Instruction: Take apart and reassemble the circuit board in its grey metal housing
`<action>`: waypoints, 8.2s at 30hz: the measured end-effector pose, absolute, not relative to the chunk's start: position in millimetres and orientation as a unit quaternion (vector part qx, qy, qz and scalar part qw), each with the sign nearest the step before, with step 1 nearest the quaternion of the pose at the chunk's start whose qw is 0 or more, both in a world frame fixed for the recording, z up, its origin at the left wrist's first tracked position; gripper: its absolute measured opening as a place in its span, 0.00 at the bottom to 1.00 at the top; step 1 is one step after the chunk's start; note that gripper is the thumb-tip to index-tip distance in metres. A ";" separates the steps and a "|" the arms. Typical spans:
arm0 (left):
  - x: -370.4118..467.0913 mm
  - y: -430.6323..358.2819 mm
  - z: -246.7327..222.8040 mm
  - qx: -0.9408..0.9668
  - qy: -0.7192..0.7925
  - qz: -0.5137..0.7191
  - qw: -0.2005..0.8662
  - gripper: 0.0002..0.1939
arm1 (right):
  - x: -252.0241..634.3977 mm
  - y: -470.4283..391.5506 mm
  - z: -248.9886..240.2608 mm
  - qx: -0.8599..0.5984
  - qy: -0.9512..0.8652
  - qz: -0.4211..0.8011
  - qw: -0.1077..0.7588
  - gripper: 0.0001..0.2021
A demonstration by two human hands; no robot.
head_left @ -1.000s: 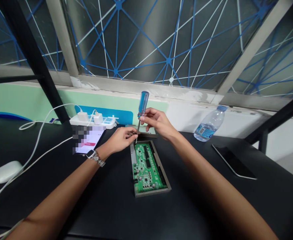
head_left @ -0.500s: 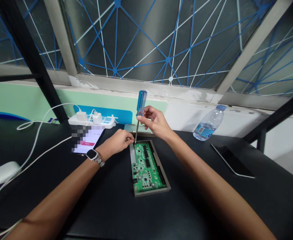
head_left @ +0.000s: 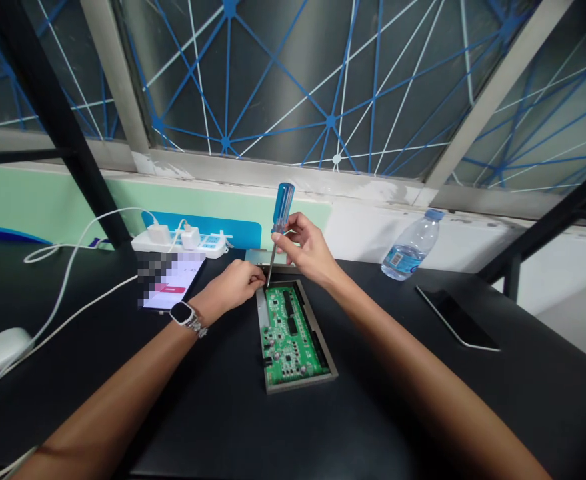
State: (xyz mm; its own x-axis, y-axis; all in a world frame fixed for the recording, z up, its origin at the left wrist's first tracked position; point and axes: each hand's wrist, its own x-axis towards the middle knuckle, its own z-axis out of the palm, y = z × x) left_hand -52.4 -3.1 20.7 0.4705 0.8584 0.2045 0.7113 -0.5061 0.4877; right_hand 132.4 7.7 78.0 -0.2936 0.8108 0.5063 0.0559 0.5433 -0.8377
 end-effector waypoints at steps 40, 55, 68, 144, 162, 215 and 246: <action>6.7 -51.6 30.5 0.910 0.394 0.122 0.047 0.13 | 248.7 -54.4 33.9 -0.389 -0.372 0.505 0.674 0.16; -12.2 -39.8 20.6 0.820 0.559 0.119 0.034 0.12 | 231.7 -64.6 22.4 -0.389 -0.423 0.504 0.645 0.16; -10.5 -38.2 20.9 0.760 0.639 0.114 0.030 0.11 | 225.2 -68.4 15.6 -0.386 -0.443 0.508 0.630 0.15; -0.5 -28.3 11.3 0.591 0.388 0.450 0.545 0.13 | 221.1 -73.3 19.1 -0.297 -0.329 0.524 0.727 0.10; -10.4 -24.9 16.4 0.705 0.386 0.404 0.437 0.13 | 219.3 -74.3 22.6 -0.308 -0.370 0.507 0.715 0.09; -35.8 -7.8 10.1 0.835 0.400 0.362 0.112 0.12 | 128.2 2.1 100.2 -0.402 -0.784 0.196 0.431 0.06; -20.8 -12.2 -8.2 0.799 0.470 0.365 0.083 0.04 | 132.8 9.9 75.4 -0.361 -0.792 0.254 0.421 0.06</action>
